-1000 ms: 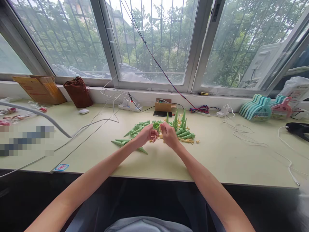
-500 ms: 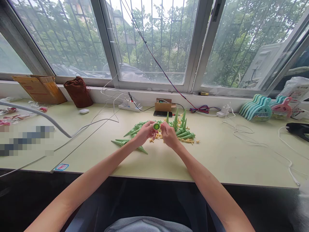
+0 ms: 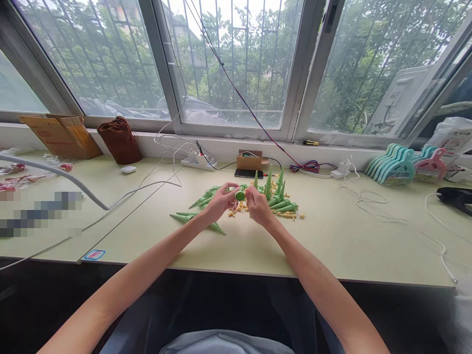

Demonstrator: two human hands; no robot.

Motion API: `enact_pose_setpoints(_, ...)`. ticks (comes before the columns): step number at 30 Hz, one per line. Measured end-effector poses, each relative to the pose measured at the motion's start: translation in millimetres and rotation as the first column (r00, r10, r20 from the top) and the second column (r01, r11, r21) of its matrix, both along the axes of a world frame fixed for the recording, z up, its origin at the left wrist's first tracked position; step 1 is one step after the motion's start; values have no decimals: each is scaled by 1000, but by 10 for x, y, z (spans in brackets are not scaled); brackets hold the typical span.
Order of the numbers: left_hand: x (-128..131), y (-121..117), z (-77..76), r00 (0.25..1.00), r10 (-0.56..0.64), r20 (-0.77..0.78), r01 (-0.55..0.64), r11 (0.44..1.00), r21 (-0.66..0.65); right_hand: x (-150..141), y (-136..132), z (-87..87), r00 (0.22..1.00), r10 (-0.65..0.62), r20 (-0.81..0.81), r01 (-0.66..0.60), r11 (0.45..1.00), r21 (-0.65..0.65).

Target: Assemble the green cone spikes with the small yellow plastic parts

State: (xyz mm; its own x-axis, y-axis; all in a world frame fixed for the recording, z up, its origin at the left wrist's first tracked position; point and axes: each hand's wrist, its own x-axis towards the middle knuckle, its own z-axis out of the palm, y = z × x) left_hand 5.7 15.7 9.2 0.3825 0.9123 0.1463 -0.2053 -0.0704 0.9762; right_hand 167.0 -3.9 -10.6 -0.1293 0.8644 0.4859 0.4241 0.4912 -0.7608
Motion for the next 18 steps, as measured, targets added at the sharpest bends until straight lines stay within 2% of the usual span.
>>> enact_pose_setpoints(3,1,-33,21,999,15,-47,-13,998,58,5,11,-3,999,-33,26,33,999,12)
enact_pose_setpoints(9,17,-69,7,992,70,-103,-40,962,269,24,33,15,987,-115,110,106,991,81)
enact_pose_setpoints(14,20,-82,8,986,85,-142,-37,949,314,30,33,20,979,-147,144,132,986,103)
enact_pose_setpoints(18,24,-99,12,967,152,-206,-60,916,396,23,34,15,974,-161,160,145,983,110)
